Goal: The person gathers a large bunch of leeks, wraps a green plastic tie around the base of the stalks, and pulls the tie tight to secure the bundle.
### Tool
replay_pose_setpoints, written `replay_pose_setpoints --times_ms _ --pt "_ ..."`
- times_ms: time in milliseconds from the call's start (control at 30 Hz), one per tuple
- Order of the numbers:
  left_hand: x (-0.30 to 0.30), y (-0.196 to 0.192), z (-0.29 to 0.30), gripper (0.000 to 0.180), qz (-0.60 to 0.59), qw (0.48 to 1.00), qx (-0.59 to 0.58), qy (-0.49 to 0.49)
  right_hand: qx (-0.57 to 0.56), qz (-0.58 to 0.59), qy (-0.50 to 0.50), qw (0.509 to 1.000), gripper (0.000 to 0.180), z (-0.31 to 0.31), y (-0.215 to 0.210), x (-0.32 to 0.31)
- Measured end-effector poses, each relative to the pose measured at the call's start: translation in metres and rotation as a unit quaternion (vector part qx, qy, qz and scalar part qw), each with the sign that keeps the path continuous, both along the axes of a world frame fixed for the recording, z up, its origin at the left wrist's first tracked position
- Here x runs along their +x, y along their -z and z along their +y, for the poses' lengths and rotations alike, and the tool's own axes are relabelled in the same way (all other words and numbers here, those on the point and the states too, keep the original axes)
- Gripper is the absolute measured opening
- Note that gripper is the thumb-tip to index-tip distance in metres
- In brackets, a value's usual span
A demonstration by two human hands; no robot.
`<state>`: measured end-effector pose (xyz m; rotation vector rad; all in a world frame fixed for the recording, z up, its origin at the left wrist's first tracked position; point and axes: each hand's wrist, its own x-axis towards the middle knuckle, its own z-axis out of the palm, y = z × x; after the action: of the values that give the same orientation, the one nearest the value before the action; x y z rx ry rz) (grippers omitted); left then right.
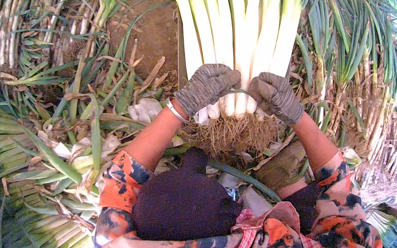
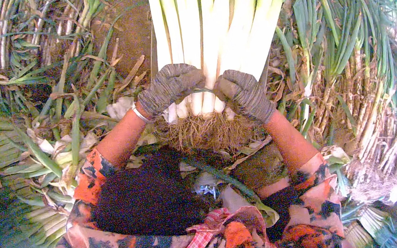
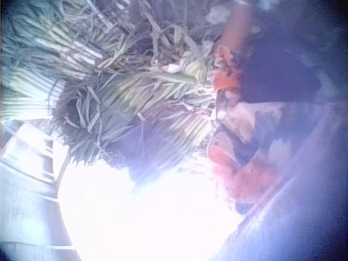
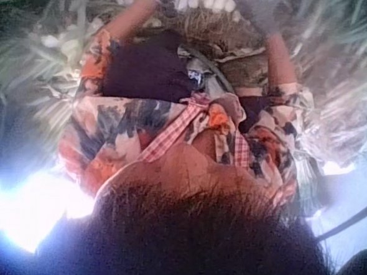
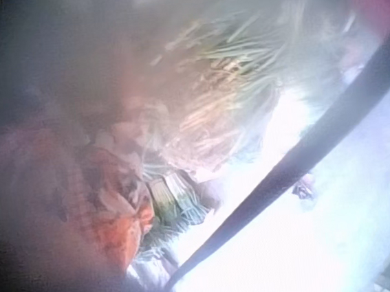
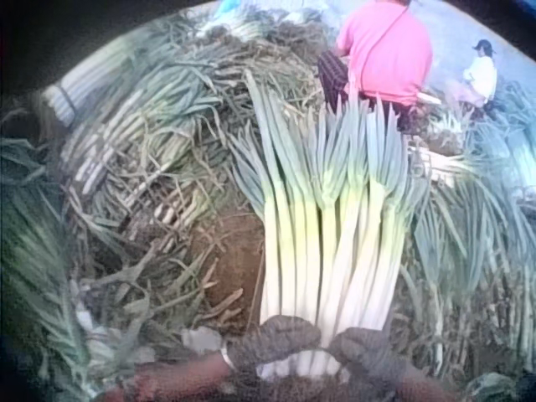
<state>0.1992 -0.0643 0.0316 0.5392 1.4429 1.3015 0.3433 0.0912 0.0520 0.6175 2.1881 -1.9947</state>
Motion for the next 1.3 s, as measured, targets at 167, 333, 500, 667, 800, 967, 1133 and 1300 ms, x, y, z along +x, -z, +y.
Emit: replay_pose_setpoints --times_ms 167,333,500,667,800,967,1133,1300 --pt "0.0 0.013 -0.02 0.015 0.256 0.921 0.11 -0.273 -0.043 0.008 0.013 0.999 0.034 0.011 0.011 0.009" --pt "0.023 0.111 -0.04 0.031 0.232 0.921 -0.057 -0.308 -0.073 0.026 -0.013 0.997 0.041 0.01 0.006 0.005" --pt "-0.01 0.081 0.011 0.042 0.031 0.942 0.08 -0.325 -0.107 0.019 -0.032 0.994 0.038 0.023 0.008 0.012" --pt "0.003 0.047 0.034 0.056 0.103 0.945 0.071 -0.301 -0.034 0.075 -0.015 0.996 0.034 0.042 0.01 0.027" --pt "0.036 0.028 0.067 0.09 0.426 0.871 -0.137 -0.203 -0.142 0.044 0.087 0.985 0.038 0.065 0.025 0.055" --pt "0.027 0.027 0.077 0.096 0.45 0.859 -0.173 -0.17 -0.158 0.031 0.141 0.977 0.038 0.06 0.021 0.054" --pt "0.006 -0.014 0.053 0.035 -0.208 0.944 0.054 -0.251 -0.185 0.033 0.125 0.974 0.04 0.063 0.016 0.055" --pt "0.102 0.049 -0.021 0.054 0.568 0.789 0.064 -0.225 -0.197 0.059 0.09 0.974 0.043 0.056 0.019 0.045"
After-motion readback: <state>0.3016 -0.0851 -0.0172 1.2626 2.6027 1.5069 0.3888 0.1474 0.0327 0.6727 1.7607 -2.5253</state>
